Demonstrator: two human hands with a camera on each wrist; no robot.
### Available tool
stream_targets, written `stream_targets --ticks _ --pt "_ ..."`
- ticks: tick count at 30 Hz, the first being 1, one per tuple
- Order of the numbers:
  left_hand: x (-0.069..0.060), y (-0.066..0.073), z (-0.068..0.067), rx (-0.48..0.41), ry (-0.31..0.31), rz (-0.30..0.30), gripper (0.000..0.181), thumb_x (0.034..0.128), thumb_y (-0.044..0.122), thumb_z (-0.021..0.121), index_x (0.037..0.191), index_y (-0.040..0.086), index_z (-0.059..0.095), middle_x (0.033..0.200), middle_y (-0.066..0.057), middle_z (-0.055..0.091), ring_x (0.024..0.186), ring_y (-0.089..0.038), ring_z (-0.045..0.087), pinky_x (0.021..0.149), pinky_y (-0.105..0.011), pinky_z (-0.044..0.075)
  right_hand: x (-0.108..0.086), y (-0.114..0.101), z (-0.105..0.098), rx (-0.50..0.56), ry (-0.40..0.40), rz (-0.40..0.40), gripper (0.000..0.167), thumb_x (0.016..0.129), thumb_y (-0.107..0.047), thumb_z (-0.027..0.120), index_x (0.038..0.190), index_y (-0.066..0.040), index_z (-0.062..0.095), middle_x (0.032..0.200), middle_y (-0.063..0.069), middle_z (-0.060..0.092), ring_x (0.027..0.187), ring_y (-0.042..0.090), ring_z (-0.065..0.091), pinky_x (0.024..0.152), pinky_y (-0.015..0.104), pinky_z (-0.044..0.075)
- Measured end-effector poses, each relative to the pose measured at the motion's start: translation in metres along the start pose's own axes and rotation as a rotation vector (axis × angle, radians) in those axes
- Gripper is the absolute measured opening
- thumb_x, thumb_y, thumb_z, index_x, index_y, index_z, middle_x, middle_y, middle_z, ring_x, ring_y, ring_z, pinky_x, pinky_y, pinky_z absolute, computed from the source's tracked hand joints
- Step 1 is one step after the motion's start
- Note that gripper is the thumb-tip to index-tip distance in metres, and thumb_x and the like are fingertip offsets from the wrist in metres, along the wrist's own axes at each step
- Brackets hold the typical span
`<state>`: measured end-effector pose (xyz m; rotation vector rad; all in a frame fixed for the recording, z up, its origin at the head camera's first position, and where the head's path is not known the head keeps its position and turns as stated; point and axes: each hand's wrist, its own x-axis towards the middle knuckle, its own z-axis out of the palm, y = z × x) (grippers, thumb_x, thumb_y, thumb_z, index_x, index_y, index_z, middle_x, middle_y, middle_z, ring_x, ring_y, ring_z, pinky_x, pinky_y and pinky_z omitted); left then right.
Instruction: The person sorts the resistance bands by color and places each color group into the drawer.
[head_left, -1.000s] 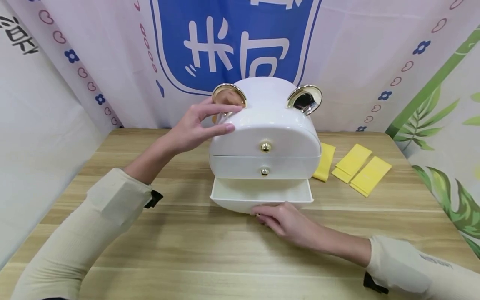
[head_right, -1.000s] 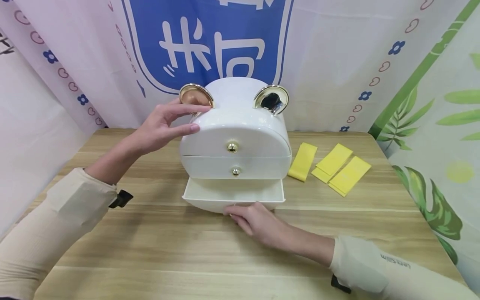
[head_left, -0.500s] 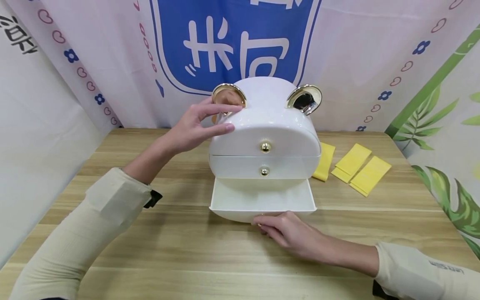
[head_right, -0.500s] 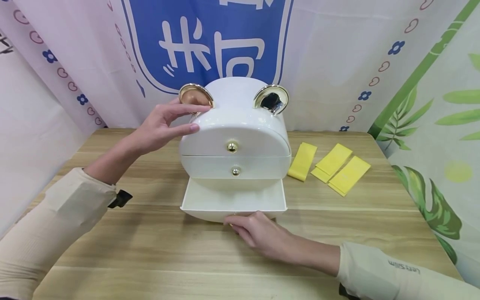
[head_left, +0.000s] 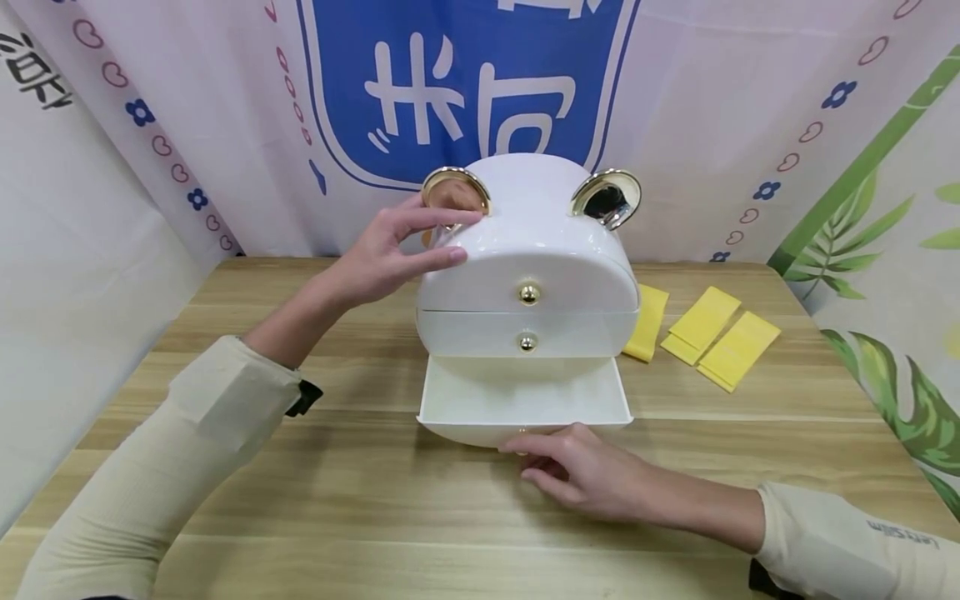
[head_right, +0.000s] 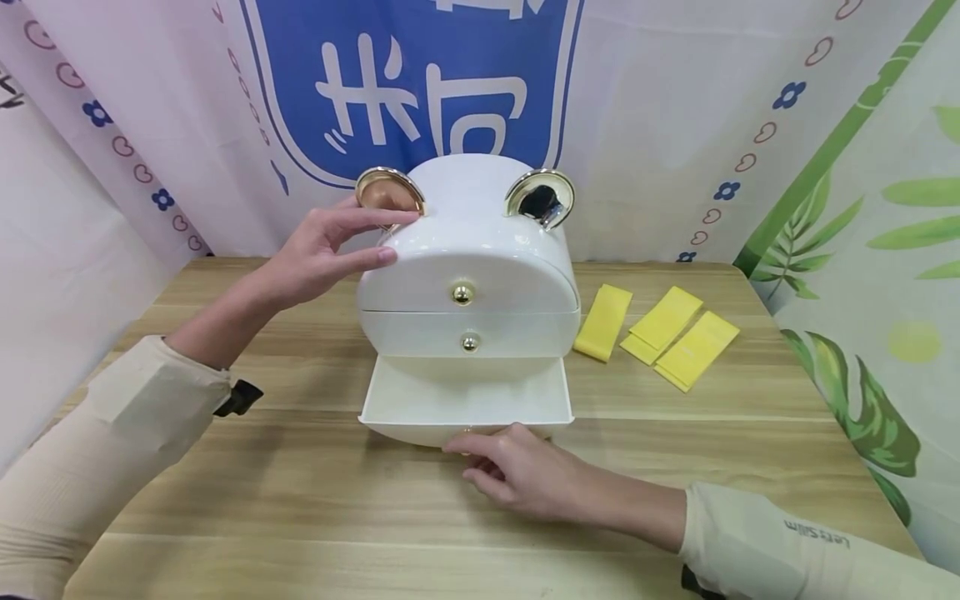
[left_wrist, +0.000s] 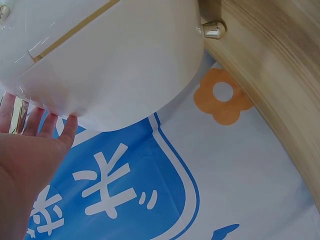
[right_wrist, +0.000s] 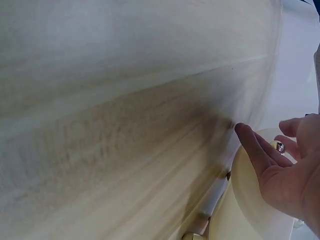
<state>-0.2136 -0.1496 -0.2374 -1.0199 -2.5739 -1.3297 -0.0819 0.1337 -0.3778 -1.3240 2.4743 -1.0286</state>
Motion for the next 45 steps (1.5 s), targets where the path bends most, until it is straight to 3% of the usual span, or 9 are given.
stream_targets --ticks 4,12,17,23,27,34,39,42,45 --pt "0.000 0.000 0.000 -0.004 0.001 0.004 0.044 0.0948 0.014 0.072 0.138 0.010 0.068 0.138 -0.011 0.061 0.120 -0.023 0.047 0.096 -0.043 0.039 0.001 0.001 -0.002 -0.001 -0.012 -0.006 0.031 0.097 -0.004 0.068 0.128 -0.004 0.070 0.094 -0.002 0.073 0.069 -0.005 0.053 0.064 0.020 0.054" --pt "0.000 0.000 0.000 -0.001 -0.004 -0.003 0.044 0.0946 0.015 0.072 0.138 0.010 0.068 0.137 -0.011 0.060 0.123 -0.023 0.046 0.100 -0.046 0.040 0.005 0.006 -0.004 0.007 -0.024 0.008 0.032 0.096 -0.003 0.069 0.128 -0.002 0.070 0.093 -0.001 0.073 0.073 -0.004 0.059 0.068 0.019 0.056" --pt "0.001 0.000 0.000 -0.007 -0.007 -0.004 0.044 0.0948 0.015 0.072 0.138 0.011 0.068 0.139 -0.011 0.060 0.125 -0.022 0.046 0.102 -0.048 0.040 0.006 -0.001 -0.013 -0.023 -0.101 -0.002 0.032 0.095 -0.005 0.070 0.128 -0.004 0.071 0.085 -0.009 0.066 0.069 -0.006 0.054 0.067 0.015 0.052" --pt "0.002 -0.002 -0.001 -0.002 -0.001 -0.012 0.045 0.0940 0.016 0.074 0.138 0.012 0.068 0.136 -0.011 0.061 0.120 -0.023 0.046 0.097 -0.045 0.040 0.008 -0.022 -0.050 0.049 -0.252 0.021 0.030 0.100 -0.012 0.069 0.130 -0.009 0.071 0.097 -0.005 0.075 0.081 -0.007 0.065 0.074 0.015 0.056" --pt "0.003 -0.003 -0.001 -0.001 -0.003 -0.008 0.045 0.0935 0.017 0.074 0.138 0.012 0.068 0.138 -0.011 0.060 0.123 -0.023 0.047 0.100 -0.048 0.041 0.006 -0.035 -0.083 0.095 -0.293 0.013 0.029 0.103 -0.021 0.066 0.131 -0.014 0.072 0.106 -0.007 0.076 0.089 -0.003 0.067 0.078 0.020 0.058" --pt "0.003 -0.002 -0.001 -0.002 -0.007 -0.003 0.045 0.0931 0.018 0.073 0.138 0.012 0.068 0.140 -0.011 0.060 0.125 -0.024 0.046 0.101 -0.050 0.040 -0.004 -0.035 -0.136 0.114 -0.241 -0.097 0.022 0.102 -0.016 0.068 0.122 -0.009 0.075 0.098 -0.011 0.075 0.086 0.004 0.071 0.076 0.028 0.061" --pt "0.002 -0.001 -0.001 -0.013 -0.011 -0.008 0.045 0.0928 0.018 0.074 0.137 0.011 0.068 0.143 -0.012 0.058 0.129 -0.025 0.046 0.105 -0.054 0.039 -0.016 -0.023 -0.162 0.116 -0.203 -0.158 0.026 0.096 -0.003 0.073 0.119 -0.015 0.076 0.099 -0.010 0.076 0.084 0.008 0.073 0.073 0.028 0.061" --pt "0.003 -0.001 -0.001 -0.011 -0.014 -0.005 0.045 0.0935 0.017 0.073 0.138 0.011 0.068 0.142 -0.012 0.058 0.128 -0.025 0.046 0.105 -0.053 0.039 -0.026 -0.013 -0.173 0.140 -0.176 -0.156 0.034 0.092 0.004 0.073 0.119 -0.018 0.075 0.100 -0.009 0.076 0.081 0.010 0.073 0.070 0.028 0.061" --pt "0.002 -0.002 -0.001 -0.005 -0.012 -0.002 0.045 0.0940 0.016 0.072 0.138 0.010 0.068 0.140 -0.012 0.059 0.126 -0.024 0.046 0.102 -0.050 0.039 -0.037 -0.001 -0.182 0.197 -0.175 -0.094 0.036 0.092 0.008 0.071 0.120 -0.015 0.075 0.098 -0.004 0.076 0.077 0.013 0.072 0.066 0.030 0.061"
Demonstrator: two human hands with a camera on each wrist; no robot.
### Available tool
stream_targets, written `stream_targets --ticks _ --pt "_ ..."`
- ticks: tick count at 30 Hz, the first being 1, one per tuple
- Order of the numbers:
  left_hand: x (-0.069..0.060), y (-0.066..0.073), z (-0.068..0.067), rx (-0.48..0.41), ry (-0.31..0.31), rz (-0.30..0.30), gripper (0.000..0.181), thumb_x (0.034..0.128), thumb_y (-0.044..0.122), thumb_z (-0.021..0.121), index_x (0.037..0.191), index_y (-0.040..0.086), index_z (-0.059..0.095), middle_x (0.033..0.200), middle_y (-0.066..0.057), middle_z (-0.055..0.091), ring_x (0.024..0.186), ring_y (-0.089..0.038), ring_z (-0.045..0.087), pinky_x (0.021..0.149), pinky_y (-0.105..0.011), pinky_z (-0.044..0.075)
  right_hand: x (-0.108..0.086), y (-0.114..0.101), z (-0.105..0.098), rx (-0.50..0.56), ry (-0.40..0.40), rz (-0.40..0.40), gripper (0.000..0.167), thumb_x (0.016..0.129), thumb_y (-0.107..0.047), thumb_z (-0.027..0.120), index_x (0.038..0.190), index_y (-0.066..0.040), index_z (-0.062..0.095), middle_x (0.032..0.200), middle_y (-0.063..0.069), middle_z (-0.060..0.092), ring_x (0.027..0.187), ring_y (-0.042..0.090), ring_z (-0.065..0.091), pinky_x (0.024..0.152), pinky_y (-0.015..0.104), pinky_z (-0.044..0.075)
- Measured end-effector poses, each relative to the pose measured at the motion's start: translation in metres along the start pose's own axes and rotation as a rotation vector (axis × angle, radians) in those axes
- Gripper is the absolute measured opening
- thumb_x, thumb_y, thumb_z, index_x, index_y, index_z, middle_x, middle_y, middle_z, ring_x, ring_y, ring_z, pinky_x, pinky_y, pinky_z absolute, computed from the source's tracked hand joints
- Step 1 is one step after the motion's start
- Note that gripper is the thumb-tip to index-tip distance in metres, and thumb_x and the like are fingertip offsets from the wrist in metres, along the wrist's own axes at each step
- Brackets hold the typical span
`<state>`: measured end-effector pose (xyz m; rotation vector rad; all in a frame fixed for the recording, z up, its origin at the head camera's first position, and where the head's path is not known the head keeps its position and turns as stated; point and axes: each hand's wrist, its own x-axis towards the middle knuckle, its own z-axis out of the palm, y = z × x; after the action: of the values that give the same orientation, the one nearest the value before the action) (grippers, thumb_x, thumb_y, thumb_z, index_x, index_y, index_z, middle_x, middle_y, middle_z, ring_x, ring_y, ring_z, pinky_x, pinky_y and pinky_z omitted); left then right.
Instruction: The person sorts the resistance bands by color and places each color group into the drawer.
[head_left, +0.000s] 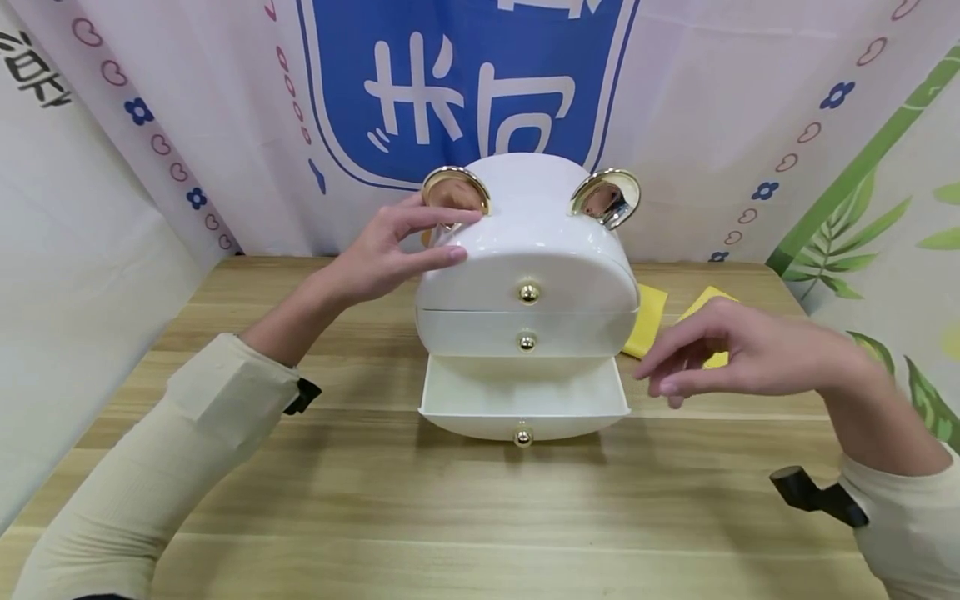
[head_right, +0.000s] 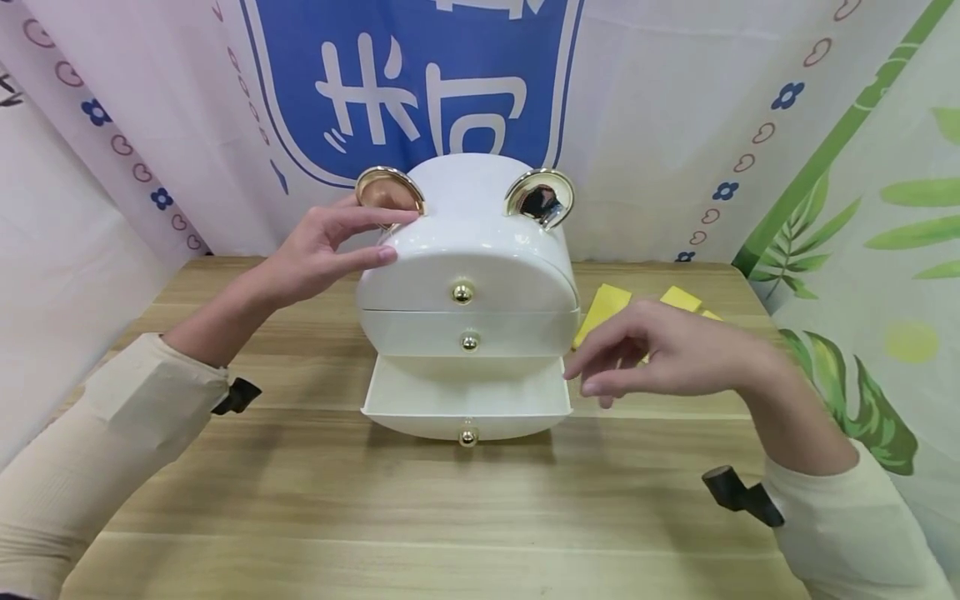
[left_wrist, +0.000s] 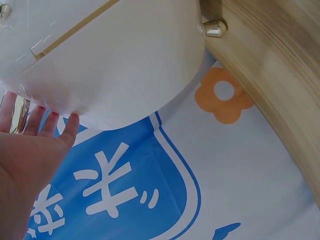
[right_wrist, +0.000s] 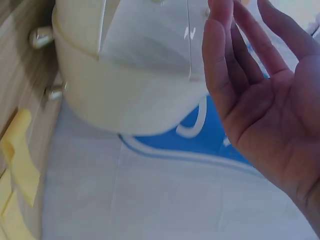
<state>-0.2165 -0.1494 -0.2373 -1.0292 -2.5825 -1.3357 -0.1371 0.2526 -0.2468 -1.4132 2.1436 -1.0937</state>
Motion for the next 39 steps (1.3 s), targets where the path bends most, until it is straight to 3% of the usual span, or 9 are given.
stream_targets --ticks 3,5,11,16,18,25,29,39 --pt "-0.001 0.000 0.000 0.003 0.004 -0.002 0.045 0.0934 0.017 0.073 0.138 0.011 0.068 0.139 -0.012 0.060 0.124 -0.024 0.046 0.100 -0.049 0.040 -0.014 0.012 -0.008 0.036 0.026 0.092 0.032 0.094 0.010 0.067 0.119 -0.010 0.074 0.095 0.000 0.075 0.074 0.014 0.070 0.064 0.033 0.061" --pt "-0.001 0.001 0.000 0.001 0.004 -0.007 0.045 0.0931 0.018 0.074 0.138 0.011 0.068 0.140 -0.012 0.059 0.125 -0.024 0.046 0.101 -0.050 0.040 -0.023 0.020 -0.013 0.005 0.087 0.170 0.028 0.095 0.009 0.067 0.116 -0.008 0.075 0.094 0.001 0.075 0.075 0.016 0.071 0.065 0.033 0.061" --pt "-0.001 0.001 -0.001 -0.003 0.003 -0.020 0.046 0.0928 0.017 0.074 0.138 0.012 0.068 0.141 -0.012 0.059 0.128 -0.025 0.045 0.104 -0.054 0.039 -0.043 0.051 -0.026 -0.298 0.343 0.518 0.018 0.097 -0.010 0.072 0.114 -0.009 0.077 0.108 0.006 0.077 0.089 0.007 0.070 0.073 0.026 0.057" --pt "-0.001 0.000 -0.001 -0.007 -0.005 -0.014 0.046 0.0931 0.018 0.074 0.138 0.012 0.068 0.140 -0.012 0.059 0.128 -0.025 0.044 0.103 -0.054 0.040 -0.059 0.084 -0.033 -0.357 0.407 0.738 0.037 0.101 -0.025 0.069 0.127 0.002 0.070 0.123 0.022 0.071 0.108 0.030 0.068 0.083 0.038 0.054" --pt "0.000 0.001 -0.001 -0.013 -0.007 -0.012 0.046 0.0932 0.017 0.073 0.138 0.012 0.068 0.141 -0.012 0.059 0.129 -0.025 0.044 0.104 -0.054 0.040 -0.065 0.095 -0.034 -0.344 0.421 0.779 0.043 0.102 -0.026 0.067 0.130 0.006 0.065 0.126 0.029 0.067 0.113 0.043 0.064 0.087 0.049 0.054" --pt "0.000 0.002 -0.001 -0.008 -0.007 -0.017 0.046 0.0936 0.016 0.074 0.139 0.012 0.068 0.142 -0.012 0.058 0.130 -0.025 0.043 0.105 -0.055 0.040 -0.087 0.125 -0.042 -0.352 0.445 0.890 0.054 0.105 -0.028 0.061 0.140 0.012 0.052 0.137 0.043 0.050 0.125 0.059 0.049 0.098 0.072 0.042" --pt "0.001 0.002 -0.001 0.002 -0.008 -0.019 0.046 0.0936 0.017 0.074 0.139 0.013 0.068 0.141 -0.012 0.059 0.129 -0.025 0.044 0.103 -0.055 0.041 -0.094 0.141 -0.047 -0.363 0.425 0.927 0.051 0.104 -0.020 0.060 0.140 0.014 0.050 0.141 0.046 0.044 0.128 0.064 0.043 0.101 0.075 0.038" --pt "0.000 0.002 -0.001 -0.005 -0.007 -0.035 0.046 0.0933 0.017 0.074 0.138 0.013 0.068 0.140 -0.011 0.059 0.127 -0.025 0.044 0.103 -0.054 0.040 -0.093 0.169 -0.052 -0.382 0.440 0.962 0.047 0.098 -0.009 0.063 0.136 0.016 0.052 0.131 0.044 0.053 0.116 0.060 0.054 0.096 0.067 0.047"
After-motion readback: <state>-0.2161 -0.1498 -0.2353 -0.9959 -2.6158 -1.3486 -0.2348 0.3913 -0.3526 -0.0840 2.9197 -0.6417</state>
